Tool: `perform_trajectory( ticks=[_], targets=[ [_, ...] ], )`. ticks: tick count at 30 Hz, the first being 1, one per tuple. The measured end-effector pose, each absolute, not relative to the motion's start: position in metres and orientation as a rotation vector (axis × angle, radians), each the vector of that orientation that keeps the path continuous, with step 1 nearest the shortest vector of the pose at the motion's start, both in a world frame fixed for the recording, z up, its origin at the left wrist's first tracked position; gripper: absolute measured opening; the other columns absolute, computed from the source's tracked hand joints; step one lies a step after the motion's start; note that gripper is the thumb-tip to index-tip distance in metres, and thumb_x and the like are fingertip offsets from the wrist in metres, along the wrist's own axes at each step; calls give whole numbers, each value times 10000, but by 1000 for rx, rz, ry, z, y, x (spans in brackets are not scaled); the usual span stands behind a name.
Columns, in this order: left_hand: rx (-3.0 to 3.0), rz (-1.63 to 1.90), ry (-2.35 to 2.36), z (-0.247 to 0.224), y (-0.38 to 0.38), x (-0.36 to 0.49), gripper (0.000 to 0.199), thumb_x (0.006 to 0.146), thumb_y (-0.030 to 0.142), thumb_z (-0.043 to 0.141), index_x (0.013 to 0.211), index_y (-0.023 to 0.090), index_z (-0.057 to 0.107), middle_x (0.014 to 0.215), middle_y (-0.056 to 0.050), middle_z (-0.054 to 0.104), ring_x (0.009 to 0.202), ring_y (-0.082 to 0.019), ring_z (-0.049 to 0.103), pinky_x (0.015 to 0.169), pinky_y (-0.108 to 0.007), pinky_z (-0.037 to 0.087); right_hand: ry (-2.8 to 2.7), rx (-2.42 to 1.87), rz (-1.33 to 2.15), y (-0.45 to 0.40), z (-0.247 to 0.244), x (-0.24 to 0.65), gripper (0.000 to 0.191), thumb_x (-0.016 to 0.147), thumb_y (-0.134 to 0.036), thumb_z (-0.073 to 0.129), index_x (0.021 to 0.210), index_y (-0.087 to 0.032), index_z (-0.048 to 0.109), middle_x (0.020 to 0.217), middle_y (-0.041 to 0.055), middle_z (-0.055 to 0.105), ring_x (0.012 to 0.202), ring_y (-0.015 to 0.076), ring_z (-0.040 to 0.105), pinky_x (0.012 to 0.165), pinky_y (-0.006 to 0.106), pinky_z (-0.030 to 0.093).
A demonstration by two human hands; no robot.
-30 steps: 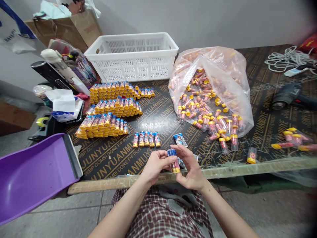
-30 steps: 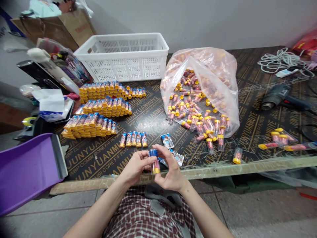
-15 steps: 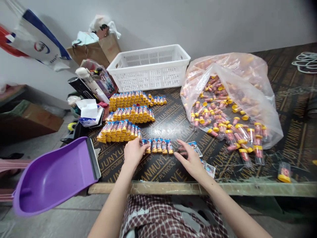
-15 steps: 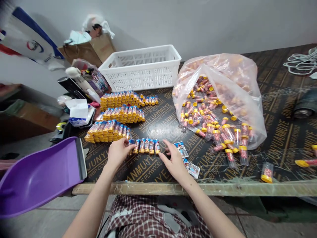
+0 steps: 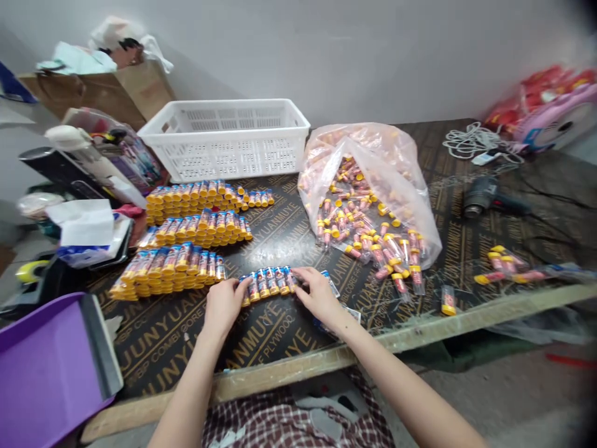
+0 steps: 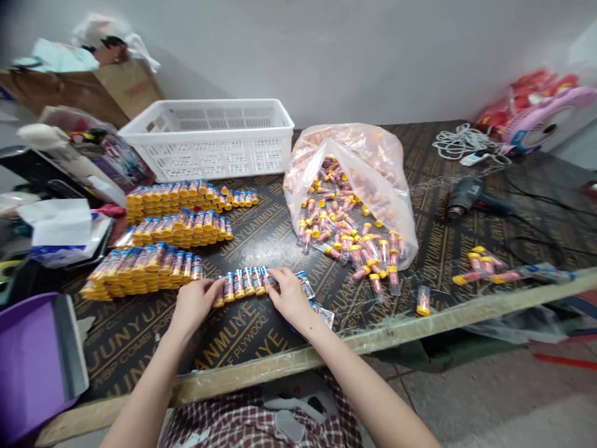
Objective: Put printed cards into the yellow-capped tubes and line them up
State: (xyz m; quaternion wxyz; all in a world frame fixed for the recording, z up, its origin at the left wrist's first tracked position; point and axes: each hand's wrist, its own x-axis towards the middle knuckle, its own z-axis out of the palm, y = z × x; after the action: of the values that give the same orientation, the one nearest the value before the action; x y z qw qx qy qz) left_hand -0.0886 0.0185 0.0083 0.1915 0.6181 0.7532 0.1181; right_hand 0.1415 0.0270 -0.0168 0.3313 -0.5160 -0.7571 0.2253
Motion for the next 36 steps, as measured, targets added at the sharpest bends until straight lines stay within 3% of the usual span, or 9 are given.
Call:
perform_trajectory(
  ticks=[3, 6, 10, 13, 16, 21, 24, 28, 36],
  targets=[
    [1800, 217, 2194, 17, 10, -86, 461, 904, 443, 349, 924, 166, 717, 840, -151, 716, 816, -297, 647, 695, -326, 405, -1966, -1496, 402, 38, -8, 175, 331, 808, -170, 568, 1133, -197, 624, 1134, 93, 612, 1043, 226, 574, 922, 387, 468],
    [1820, 424, 2312, 23, -5, -70, 389, 887, 416, 421, 1047, 172, 679, 939, -136, 711, 827, -276, 642, 715, -321, 416, -1922, -1696, 201, 56, -3, 219, 297, 833, -176, 517, 1107, -162, 632, 1053, 141, 616, 1043, 302, 517, 915, 490, 415],
    [1832, 738, 1925, 18, -26, -17, 281, 876, 373, 488, 893, 180, 692, 895, -80, 707, 793, -190, 632, 737, -260, 419, -1990, -1844, 50, 77, -8, 253, 248, 822, -140, 501, 1026, -136, 643, 944, 181, 618, 1009, 356, 469, 855, 515, 376],
    [1856, 493, 1716, 9, -35, 25, 319, 830, 481, 545, 808, 193, 680, 827, -75, 689, 769, -203, 622, 691, -271, 402, -2064, -1871, -9, 82, -12, 255, 253, 812, -97, 482, 1003, -147, 640, 905, 177, 607, 973, 345, 478, 815, 470, 375],
    [1907, 284, 1724, 1, -34, 48, 372, 782, 541, 582, 881, 190, 651, 876, -94, 668, 819, -234, 619, 676, -287, 383, -2094, -1859, -42, 78, -12, 254, 320, 807, -82, 465, 1078, -150, 620, 895, 158, 588, 937, 320, 502, 790, 424, 389],
    [1836, 250, 1718, -6, -29, 51, 169, 753, 373, 674, 784, 212, 636, 835, -51, 675, 779, -213, 618, 649, -280, 357, -1999, -1795, -12, 57, -3, 261, 456, 830, -152, 458, 1285, -171, 472, 1027, 134, 557, 868, 269, 546, 759, 381, 441],
    [1825, 300, 1706, -8, -30, 49, 81, 767, 287, 659, 736, 216, 638, 787, -39, 685, 764, -208, 617, 639, -276, 343, -1811, -1632, 223, 39, 1, 264, 475, 838, -188, 471, 1310, -213, 428, 1089, 104, 551, 775, 211, 560, 736, 362, 474],
    [1852, 320, 1717, -10, -34, 50, 99, 812, 270, 600, 746, 213, 646, 792, -51, 698, 770, -212, 624, 645, -282, 339, -1634, -1502, 484, 13, 4, 260, 345, 861, -270, 506, 1203, -229, 518, 1051, 74, 568, 767, 188, 568, 705, 338, 487],
    [1820, 376, 1698, -7, -35, 52, 103, 772, 309, 649, 766, 207, 634, 798, -37, 679, 751, -194, 608, 634, -271, 346, -1588, -1418, 539, -15, 13, 243, 172, 865, -320, 562, 980, -201, 611, 949, 62, 590, 855, 197, 572, 713, 314, 480]
  ],
)
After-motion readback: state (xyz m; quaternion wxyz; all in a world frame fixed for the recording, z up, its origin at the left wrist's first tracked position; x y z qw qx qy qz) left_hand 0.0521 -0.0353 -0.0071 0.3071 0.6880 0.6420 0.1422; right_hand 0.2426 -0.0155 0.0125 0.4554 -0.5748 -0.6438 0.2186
